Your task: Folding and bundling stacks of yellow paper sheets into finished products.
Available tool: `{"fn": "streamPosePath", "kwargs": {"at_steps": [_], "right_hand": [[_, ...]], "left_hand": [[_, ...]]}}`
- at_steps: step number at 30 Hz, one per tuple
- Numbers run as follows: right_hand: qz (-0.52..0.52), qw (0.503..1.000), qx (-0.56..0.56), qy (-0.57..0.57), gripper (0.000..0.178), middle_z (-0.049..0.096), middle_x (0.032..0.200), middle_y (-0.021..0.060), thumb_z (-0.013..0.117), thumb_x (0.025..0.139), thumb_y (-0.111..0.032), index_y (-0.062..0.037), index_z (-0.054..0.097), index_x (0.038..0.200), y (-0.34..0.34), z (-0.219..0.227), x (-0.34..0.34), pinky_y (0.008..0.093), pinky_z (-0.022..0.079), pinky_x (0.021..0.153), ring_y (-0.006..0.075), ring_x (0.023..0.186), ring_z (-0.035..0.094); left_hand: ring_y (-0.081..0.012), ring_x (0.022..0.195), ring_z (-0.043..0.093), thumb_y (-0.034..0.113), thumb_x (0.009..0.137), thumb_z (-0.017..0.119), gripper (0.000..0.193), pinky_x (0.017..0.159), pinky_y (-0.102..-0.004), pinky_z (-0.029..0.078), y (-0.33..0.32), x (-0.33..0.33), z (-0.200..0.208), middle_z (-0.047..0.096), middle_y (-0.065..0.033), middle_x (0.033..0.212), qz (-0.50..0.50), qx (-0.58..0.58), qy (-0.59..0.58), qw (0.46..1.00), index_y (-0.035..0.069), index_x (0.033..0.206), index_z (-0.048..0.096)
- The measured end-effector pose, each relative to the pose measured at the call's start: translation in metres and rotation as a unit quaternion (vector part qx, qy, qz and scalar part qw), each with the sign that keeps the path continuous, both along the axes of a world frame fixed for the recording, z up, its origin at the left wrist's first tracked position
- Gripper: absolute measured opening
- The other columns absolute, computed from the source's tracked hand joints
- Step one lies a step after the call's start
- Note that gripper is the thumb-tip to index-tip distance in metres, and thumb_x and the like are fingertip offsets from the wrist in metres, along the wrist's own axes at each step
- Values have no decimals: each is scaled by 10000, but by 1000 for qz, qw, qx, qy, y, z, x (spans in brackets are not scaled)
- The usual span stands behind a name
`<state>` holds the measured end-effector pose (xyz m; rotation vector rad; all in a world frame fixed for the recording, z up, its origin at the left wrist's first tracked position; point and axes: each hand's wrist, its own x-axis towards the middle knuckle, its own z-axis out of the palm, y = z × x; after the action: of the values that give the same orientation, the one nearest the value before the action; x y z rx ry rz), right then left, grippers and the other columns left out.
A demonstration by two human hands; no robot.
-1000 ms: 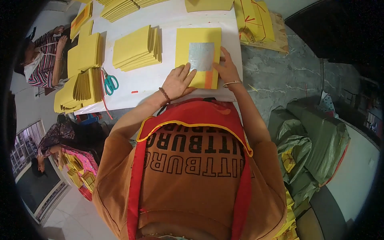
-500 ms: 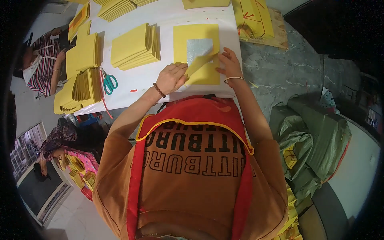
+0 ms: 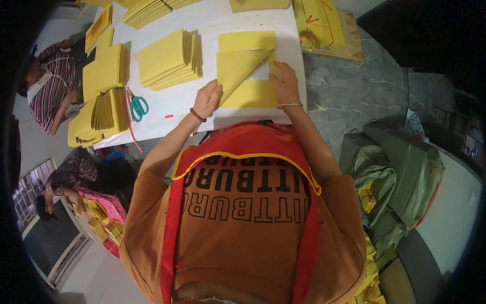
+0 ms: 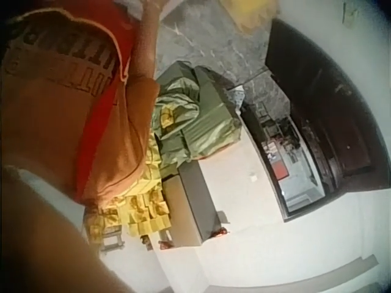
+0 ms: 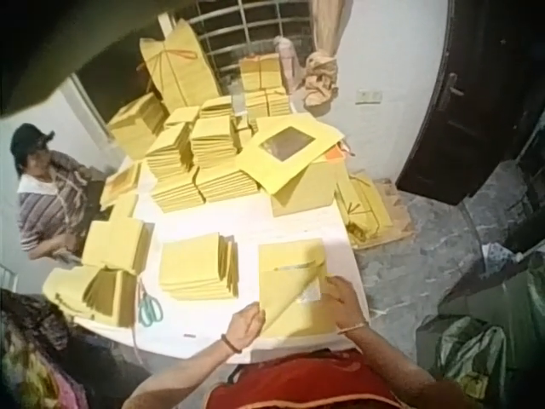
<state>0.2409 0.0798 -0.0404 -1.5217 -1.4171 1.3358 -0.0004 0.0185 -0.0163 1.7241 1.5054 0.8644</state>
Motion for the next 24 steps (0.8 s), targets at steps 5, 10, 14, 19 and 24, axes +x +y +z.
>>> {"fn": "streamPosePath", "kwargs": {"at_steps": [5,10,14,19,24], "right_hand": [[-120,968,-151,157,489,377,1293,98,593,823,-224,-148,431,1279,4,43,-10,348,412,842,193,1134,393],[-156,959,-167,168,593,507,1112,104,595,821,-244,-78,325,1323,3,43,-16,292,465,706,195,963,531],[-100,941,-260,192,587,479,1162,116,557,844,-302,-73,311,1325,8,40,-11,299,473,737,203,998,525],[-98,931,-217,277,563,522,1089,113,539,855,-252,-28,305,1316,10,10,-14,294,488,759,211,897,572],[-49,950,-216,220,512,533,1100,115,531,820,-80,-29,348,1295,6,25,-10,309,503,767,209,900,583]], "left_hand": [[-366,639,479,121,879,456,185,576,-409,395,-4,-1,-4,453,-192,686,17,-1,-21,1000,-20,761,437],[-361,670,495,109,866,475,163,604,-401,410,-5,1,-3,477,-192,715,2,39,-13,999,-26,775,462],[-317,815,543,93,815,541,104,715,-368,448,-3,4,0,559,-167,839,-76,182,60,979,-10,808,530],[-264,998,512,151,779,600,168,855,-358,417,-7,12,3,573,-108,1007,-147,257,191,936,36,901,595],[-321,1095,457,196,819,549,313,922,-394,380,-6,0,8,511,-169,1160,-154,167,107,968,32,1086,553]]}}
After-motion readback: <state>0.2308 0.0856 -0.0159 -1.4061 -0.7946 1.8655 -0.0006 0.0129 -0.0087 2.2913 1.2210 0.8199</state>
